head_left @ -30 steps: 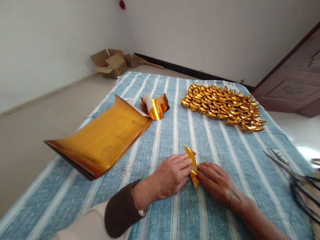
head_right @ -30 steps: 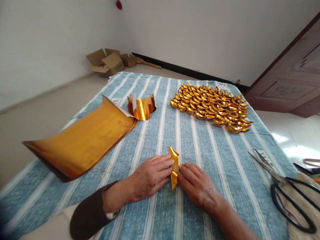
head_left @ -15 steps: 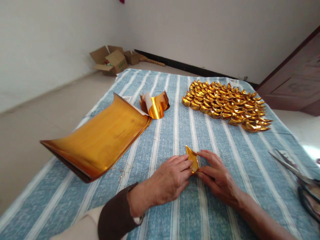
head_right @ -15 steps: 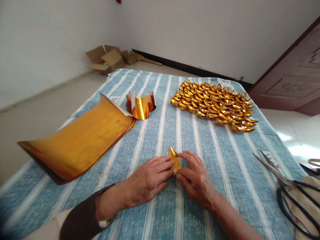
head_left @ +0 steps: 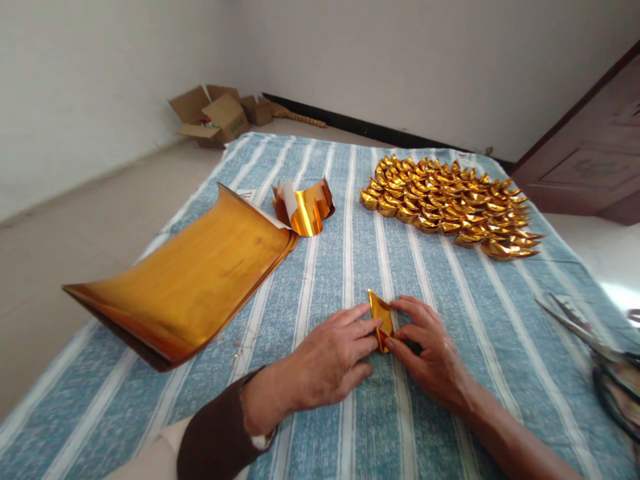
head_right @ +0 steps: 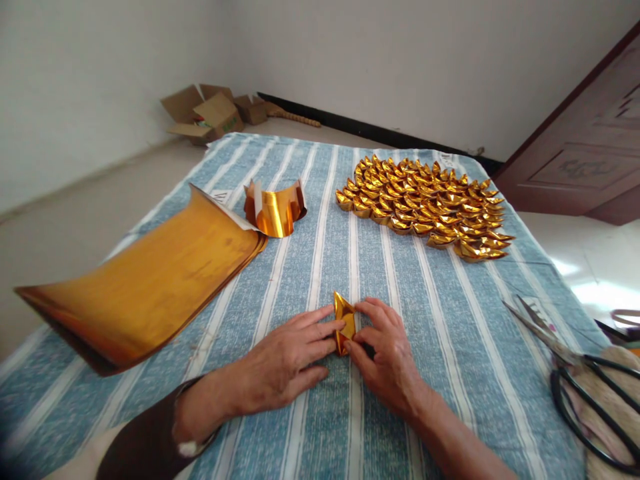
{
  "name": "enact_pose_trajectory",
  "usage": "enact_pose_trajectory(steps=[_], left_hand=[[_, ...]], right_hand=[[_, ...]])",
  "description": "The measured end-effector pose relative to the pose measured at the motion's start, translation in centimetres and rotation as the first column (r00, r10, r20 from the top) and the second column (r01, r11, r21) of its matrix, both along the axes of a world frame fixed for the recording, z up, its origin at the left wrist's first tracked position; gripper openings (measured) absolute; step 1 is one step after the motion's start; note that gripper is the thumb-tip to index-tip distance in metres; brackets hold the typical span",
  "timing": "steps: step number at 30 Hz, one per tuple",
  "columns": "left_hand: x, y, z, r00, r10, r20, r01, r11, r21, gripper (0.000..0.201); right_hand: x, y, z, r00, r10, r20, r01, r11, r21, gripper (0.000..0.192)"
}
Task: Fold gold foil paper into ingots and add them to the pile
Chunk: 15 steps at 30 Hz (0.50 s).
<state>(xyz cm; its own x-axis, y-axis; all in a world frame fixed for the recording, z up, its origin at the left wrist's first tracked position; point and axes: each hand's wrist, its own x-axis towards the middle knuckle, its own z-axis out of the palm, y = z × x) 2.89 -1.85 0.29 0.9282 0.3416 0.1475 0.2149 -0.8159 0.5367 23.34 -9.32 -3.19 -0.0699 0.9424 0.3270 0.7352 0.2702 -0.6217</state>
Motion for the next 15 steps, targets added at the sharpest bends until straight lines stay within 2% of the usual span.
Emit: enact_pose_trajectory(steps=[15], left_hand=[[0.03, 0.53, -0.21, 0.991, 0.085, 0.103, -0.076, 0.993, -0.090, 0.033]], right_hand=[[-0.28, 0.19, -0.02, 1.000, -0.007, -0.001, 0.007, 0.999, 0.034, 0.018]])
